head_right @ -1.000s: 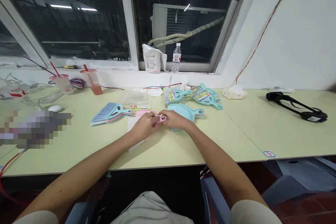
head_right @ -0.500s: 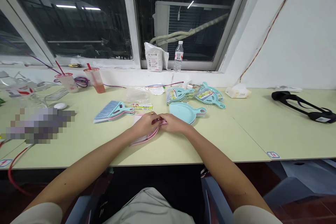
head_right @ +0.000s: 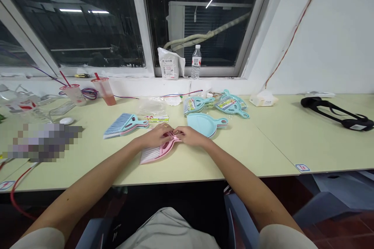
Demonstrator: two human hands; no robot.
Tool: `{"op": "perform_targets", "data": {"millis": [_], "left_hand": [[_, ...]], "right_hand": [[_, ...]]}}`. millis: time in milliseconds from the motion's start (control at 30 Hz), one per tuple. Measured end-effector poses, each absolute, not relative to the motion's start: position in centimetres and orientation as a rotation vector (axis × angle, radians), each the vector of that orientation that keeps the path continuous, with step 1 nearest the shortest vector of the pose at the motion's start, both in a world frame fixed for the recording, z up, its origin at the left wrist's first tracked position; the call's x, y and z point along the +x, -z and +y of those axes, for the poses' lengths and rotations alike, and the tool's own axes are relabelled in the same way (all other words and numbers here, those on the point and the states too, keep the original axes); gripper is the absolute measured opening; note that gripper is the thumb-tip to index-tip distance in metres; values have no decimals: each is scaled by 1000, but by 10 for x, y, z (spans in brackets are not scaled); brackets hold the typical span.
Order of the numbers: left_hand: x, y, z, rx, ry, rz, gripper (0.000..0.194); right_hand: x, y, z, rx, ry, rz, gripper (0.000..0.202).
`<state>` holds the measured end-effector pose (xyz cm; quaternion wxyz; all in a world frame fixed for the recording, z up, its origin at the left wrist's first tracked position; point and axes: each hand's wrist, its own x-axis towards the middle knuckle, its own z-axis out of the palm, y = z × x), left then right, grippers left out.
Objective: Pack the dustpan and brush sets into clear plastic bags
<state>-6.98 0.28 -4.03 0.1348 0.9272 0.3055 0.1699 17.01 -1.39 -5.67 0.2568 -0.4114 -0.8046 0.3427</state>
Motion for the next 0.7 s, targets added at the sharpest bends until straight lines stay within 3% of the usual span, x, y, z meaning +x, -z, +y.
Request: {"op": "perform_targets", "data": {"millis": [167,400,533,700], "left_hand": [[-67,40,-1,2735,-578,1014,38],[-75,25,7,2118,-1405,1623,49],[-74,29,12,1474,-1295,1252,69],[-71,33,11,1201,-1090,931,60]], "right_hand": [[169,53,-16,-1066,-1003,-2113,32],[194,37,-4,-1103,-886,-1932,29],[204,36,3,-1084,-882,-1809,26],[201,39,4,-1058,-868,-1711,27]]}}
